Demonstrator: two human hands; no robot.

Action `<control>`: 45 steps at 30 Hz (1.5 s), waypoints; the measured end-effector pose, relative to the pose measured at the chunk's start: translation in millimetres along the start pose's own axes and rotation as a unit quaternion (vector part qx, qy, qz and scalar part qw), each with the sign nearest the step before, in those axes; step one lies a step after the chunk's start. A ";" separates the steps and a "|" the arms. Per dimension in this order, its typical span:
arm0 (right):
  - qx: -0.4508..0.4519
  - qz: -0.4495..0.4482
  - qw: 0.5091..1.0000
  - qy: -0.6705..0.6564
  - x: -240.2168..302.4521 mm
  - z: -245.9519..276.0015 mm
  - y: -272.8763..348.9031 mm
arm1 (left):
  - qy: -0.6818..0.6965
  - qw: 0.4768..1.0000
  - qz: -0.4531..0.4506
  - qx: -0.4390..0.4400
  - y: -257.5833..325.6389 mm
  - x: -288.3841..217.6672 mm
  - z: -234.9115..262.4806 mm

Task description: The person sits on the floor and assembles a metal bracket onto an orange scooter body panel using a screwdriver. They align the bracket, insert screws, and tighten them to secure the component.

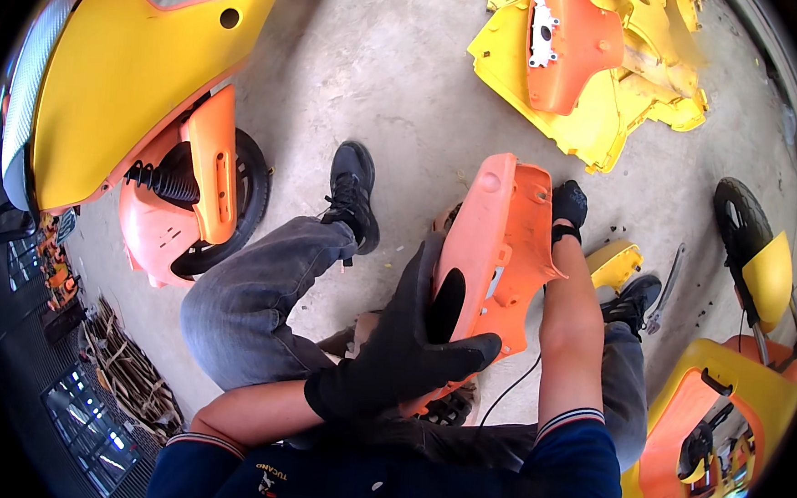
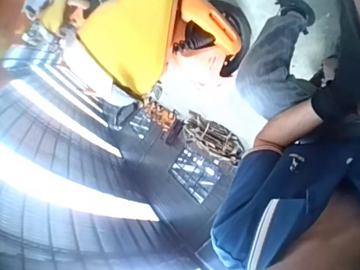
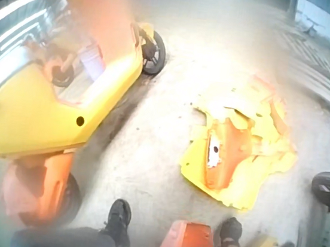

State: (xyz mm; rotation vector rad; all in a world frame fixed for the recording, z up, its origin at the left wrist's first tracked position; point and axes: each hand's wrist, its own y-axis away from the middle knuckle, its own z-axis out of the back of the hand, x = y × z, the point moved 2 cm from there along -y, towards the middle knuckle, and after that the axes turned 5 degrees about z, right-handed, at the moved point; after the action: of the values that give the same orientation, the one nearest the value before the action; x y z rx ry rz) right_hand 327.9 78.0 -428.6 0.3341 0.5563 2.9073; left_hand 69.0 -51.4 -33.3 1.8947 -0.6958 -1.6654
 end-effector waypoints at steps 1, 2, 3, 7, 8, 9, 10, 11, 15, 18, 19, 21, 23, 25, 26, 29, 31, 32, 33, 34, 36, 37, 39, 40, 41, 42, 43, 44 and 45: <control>0.002 -0.008 1.000 -0.002 -0.5 -2.1 -0.1 | 0.018 1.000 0.007 0.004 0.2 1.8 -0.9; 0.007 -0.009 1.000 -0.005 2.1 -0.7 -0.1 | 0.035 0.999 0.010 0.005 0.3 3.0 -1.3; 0.012 -0.010 1.000 -0.009 3.4 1.0 1.8 | 0.024 1.000 -0.001 0.002 0.2 3.1 -1.0; 0.000 0.013 1.000 -0.020 -9.8 -5.7 7.4 | -0.024 1.000 0.011 0.003 5.4 -8.4 -0.4; 0.011 0.033 0.999 -0.014 -10.5 -1.5 9.4 | -0.034 0.999 0.023 -0.001 7.7 -12.7 -0.6; 0.023 0.054 0.998 -0.007 -10.5 2.0 12.7 | -0.005 1.000 0.014 -0.001 8.6 -12.9 -1.3; 0.034 0.075 0.997 -0.001 -10.7 5.9 15.9 | 0.024 1.000 0.006 -0.001 9.5 -11.5 -1.5; 0.038 0.074 0.996 0.008 -21.6 3.1 14.0 | 0.050 0.999 -0.003 0.005 9.9 -10.2 -0.5; 0.052 0.127 0.989 0.058 -89.4 -3.0 25.6 | 0.138 0.990 -0.011 0.029 6.7 -10.3 -4.7; 0.082 0.117 0.988 -0.060 -61.8 53.1 58.9 | 0.146 0.987 -0.069 0.002 9.9 -7.8 -0.3; 0.072 0.045 0.973 -0.215 -45.4 79.0 74.0 | 0.160 0.983 -0.092 0.000 10.9 -6.3 1.7; 0.040 -0.110 0.852 -0.510 -41.5 112.3 107.5 | 0.161 0.982 -0.098 0.016 12.2 -10.8 2.0; 0.013 -0.128 0.797 -0.590 -53.1 136.8 130.1 | 0.163 0.980 -0.106 0.036 10.3 -12.9 1.8; -0.019 -0.110 0.787 -0.607 -40.4 176.9 157.6 | 0.169 0.978 -0.119 0.042 9.7 -9.8 3.9; -0.035 -0.103 0.797 -0.594 -39.3 197.0 172.9 | 0.152 0.978 -0.133 0.044 15.1 -15.3 2.1; -0.080 -0.105 0.787 -0.603 -18.4 252.8 218.6 | 0.185 0.971 -0.129 0.075 8.6 -10.8 0.9; -0.110 -0.083 0.786 -0.602 7.4 291.9 255.6 | 0.199 0.965 -0.141 0.099 11.5 -11.5 -0.8; -0.114 -0.064 0.786 -0.604 25.3 310.3 276.0 | 0.205 0.961 -0.147 0.113 12.5 -12.0 -1.8; -0.118 -0.046 0.786 -0.605 44.7 326.0 297.8 | 0.203 0.961 -0.142 0.123 12.1 -9.8 -0.7; -0.122 -0.029 0.786 -0.606 57.4 336.2 316.9 | 0.200 0.961 -0.137 0.134 11.4 -7.4 0.3; -0.091 0.034 0.812 -0.575 76.2 342.7 348.4 | 0.197 0.959 -0.139 0.149 12.9 -7.0 -2.0; -0.073 0.047 0.815 -0.573 91.1 344.4 364.0 | 0.197 0.957 -0.149 0.151 14.6 -7.5 -3.2; -0.033 0.095 0.822 -0.560 120.5 349.8 389.6 | 0.184 0.957 -0.167 0.147 18.9 -8.7 -3.8; -0.010 0.113 0.824 -0.555 126.0 344.0 395.0 | 0.172 0.959 -0.175 0.143 20.9 -9.8 -5.0; 0.000 0.136 0.811 -0.568 132.9 337.9 399.3 | 0.158 0.961 -0.182 0.138 23.0 -11.4 -5.1; 0.014 0.132 0.814 -0.566 139.6 333.2 402.7 | 0.164 0.960 -0.185 0.134 19.0 -7.8 -6.0; 0.027 0.128 0.816 -0.563 145.1 329.6 405.0 | 0.155 0.959 -0.193 0.134 18.7 -7.9 -5.2; 0.014 0.152 0.831 -0.536 147.5 327.2 406.9 | 0.147 0.959 -0.199 0.136 19.9 -8.0 -5.2; 0.001 0.175 0.844 -0.508 149.6 324.8 408.4 | 0.140 0.959 -0.205 0.137 21.0 -7.9 -4.4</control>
State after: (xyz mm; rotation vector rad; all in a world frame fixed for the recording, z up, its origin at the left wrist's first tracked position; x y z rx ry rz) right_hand 216.9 -155.2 48.9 1.9589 0.3070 2.4552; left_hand 71.6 -61.2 -12.8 2.5526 -0.4569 -1.5406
